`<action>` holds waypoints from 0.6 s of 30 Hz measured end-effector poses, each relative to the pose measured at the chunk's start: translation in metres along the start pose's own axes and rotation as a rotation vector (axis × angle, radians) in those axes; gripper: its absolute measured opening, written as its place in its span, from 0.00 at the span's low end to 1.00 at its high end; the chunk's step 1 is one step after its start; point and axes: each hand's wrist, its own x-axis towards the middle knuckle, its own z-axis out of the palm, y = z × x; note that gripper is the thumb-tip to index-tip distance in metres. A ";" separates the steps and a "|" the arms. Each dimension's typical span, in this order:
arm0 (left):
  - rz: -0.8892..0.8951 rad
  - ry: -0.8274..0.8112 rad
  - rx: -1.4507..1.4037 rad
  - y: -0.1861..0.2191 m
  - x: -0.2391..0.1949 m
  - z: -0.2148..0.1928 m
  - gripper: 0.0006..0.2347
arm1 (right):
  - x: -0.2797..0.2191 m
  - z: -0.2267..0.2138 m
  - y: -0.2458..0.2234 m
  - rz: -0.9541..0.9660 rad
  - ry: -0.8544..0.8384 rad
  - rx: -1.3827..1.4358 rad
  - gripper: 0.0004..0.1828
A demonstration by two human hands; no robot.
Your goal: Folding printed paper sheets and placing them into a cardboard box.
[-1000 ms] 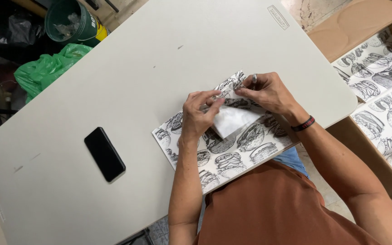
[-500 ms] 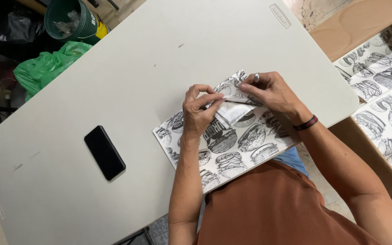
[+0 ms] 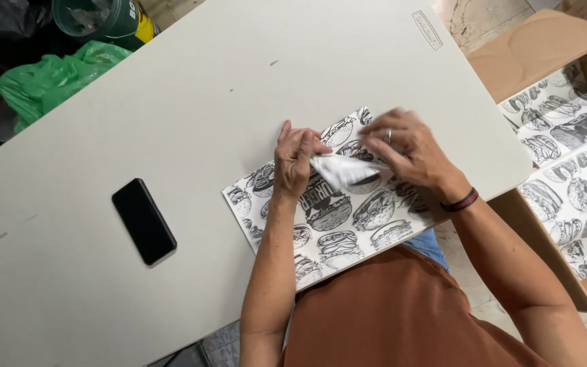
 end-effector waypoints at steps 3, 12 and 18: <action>-0.007 0.004 0.008 0.003 -0.001 0.002 0.20 | -0.004 0.003 0.013 0.112 -0.035 -0.408 0.21; 0.049 -0.025 0.254 0.019 0.004 0.004 0.08 | 0.002 0.005 0.011 0.238 -0.219 -0.464 0.31; 0.043 -0.013 0.134 0.002 -0.001 0.002 0.14 | 0.003 0.002 0.016 0.165 -0.061 -0.260 0.30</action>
